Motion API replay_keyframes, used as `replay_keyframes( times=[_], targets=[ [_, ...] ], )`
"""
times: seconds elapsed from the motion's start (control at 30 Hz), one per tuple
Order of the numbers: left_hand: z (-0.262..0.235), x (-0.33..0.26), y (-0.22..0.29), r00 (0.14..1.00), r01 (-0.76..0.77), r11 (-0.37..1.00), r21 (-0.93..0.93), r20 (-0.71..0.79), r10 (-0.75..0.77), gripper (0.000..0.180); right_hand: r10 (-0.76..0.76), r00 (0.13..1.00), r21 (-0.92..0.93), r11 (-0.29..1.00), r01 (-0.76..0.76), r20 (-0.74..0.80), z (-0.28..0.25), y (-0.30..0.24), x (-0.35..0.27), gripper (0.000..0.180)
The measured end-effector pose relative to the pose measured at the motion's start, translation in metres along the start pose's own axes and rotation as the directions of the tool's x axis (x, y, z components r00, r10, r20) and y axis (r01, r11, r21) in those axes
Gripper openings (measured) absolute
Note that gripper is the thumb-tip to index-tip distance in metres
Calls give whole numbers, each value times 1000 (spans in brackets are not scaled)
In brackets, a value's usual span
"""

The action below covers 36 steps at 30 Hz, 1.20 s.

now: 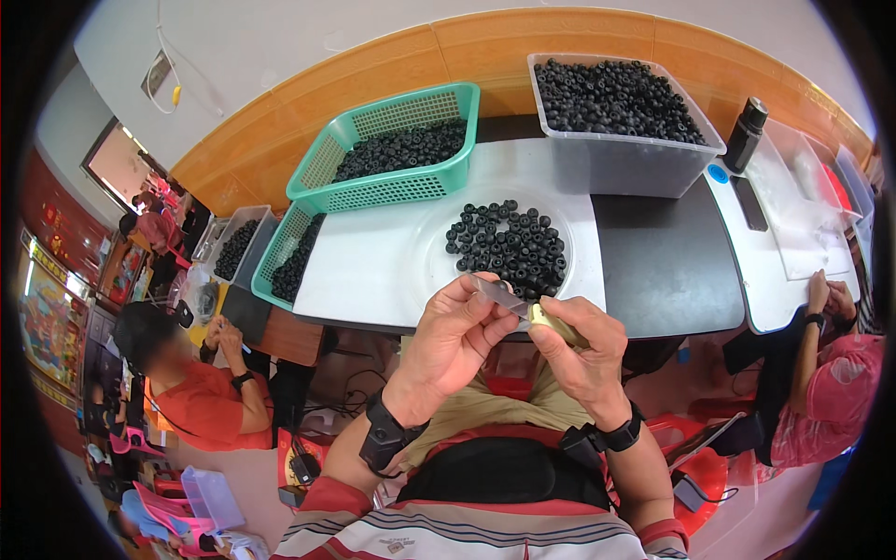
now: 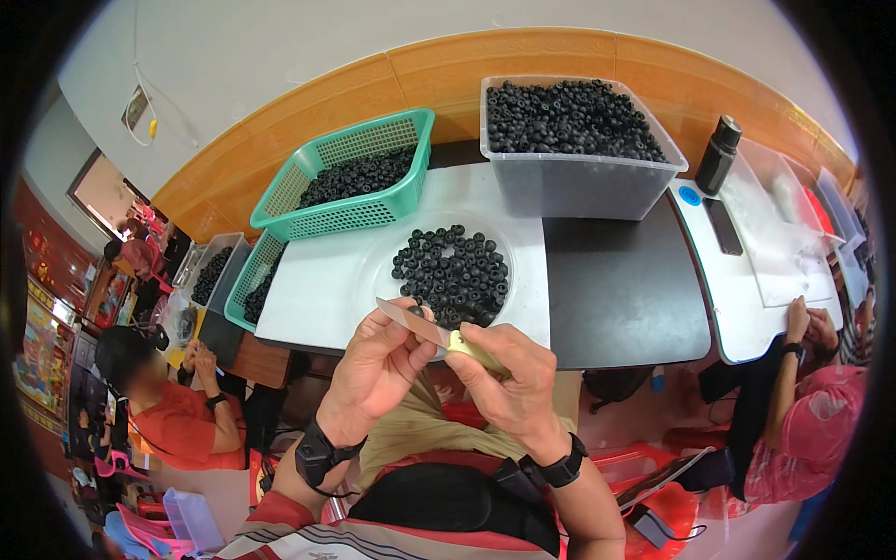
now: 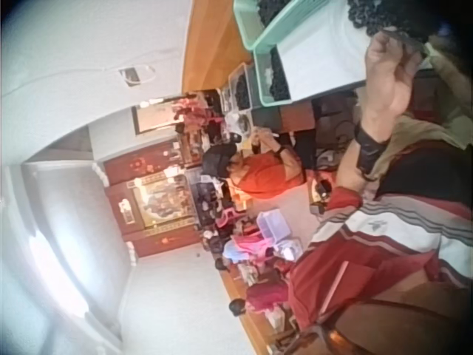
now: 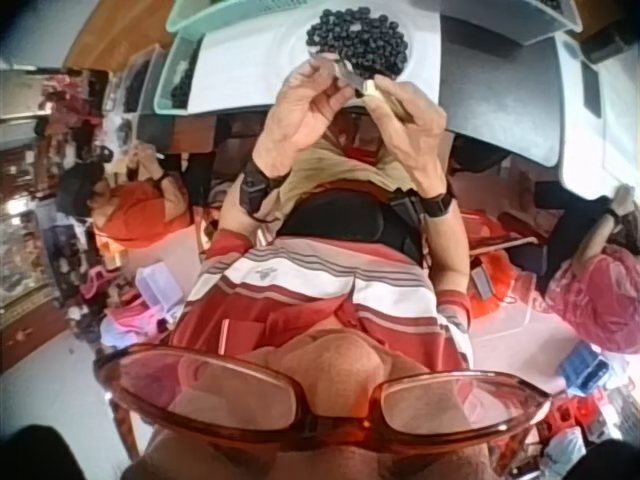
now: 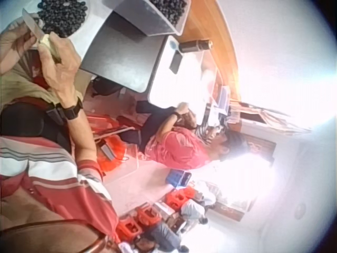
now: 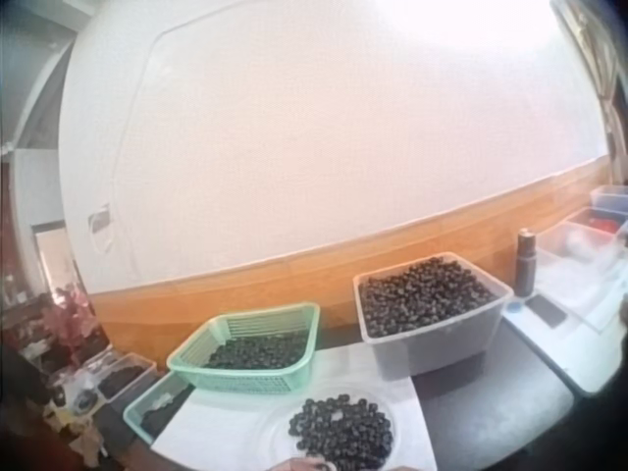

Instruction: Trimming excess material from small black plastic or rubber components using a utility knife.

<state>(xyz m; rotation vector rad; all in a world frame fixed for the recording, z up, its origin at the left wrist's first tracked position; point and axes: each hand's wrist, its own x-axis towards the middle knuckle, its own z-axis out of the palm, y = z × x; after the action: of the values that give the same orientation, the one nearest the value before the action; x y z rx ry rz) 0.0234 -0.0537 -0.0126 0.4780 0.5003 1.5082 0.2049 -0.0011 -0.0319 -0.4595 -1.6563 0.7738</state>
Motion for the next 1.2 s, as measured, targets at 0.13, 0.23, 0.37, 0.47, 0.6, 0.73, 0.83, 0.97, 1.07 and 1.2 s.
replay_keyframes(
  times=[0.13,0.23,0.37,0.47,0.6,0.73,0.83,0.97,1.07,1.2],
  targets=[
    [2,0,-2,1000,3,1000,14,29,-4,24,16,1000,26,1000,-16,-9,-2,-3,0,31],
    [11,-4,1,1000,-19,998,59,-22,20,22,68,998,31,997,-68,-9,-4,-8,2,27],
    [29,-12,1,993,-27,997,78,117,18,17,361,908,0,929,-369,-213,-21,20,1,24],
    [22,-13,2,994,-68,996,65,87,63,15,109,992,-49,992,-112,-66,-26,-5,8,25],
    [17,-6,-2,998,-64,994,85,-17,66,20,33,999,64,997,-36,43,-20,-10,5,28],
    [13,-7,-5,999,-49,998,30,20,49,20,27,998,51,998,-30,58,-21,-10,0,28],
    [12,-7,-5,999,-40,999,27,-2,40,21,-10,997,23,1000,8,77,-22,-11,-1,28],
    [13,-7,-6,1000,-24,1000,11,11,24,21,16,998,17,1000,-18,67,-23,-11,-3,29],
    [14,-11,-8,999,-8,1000,18,34,7,20,39,998,-9,999,-39,38,-26,-5,-5,29],
    [20,-13,-7,999,-12,999,52,37,11,19,89,996,-3,996,-89,15,-30,-6,-6,28]
  ],
)
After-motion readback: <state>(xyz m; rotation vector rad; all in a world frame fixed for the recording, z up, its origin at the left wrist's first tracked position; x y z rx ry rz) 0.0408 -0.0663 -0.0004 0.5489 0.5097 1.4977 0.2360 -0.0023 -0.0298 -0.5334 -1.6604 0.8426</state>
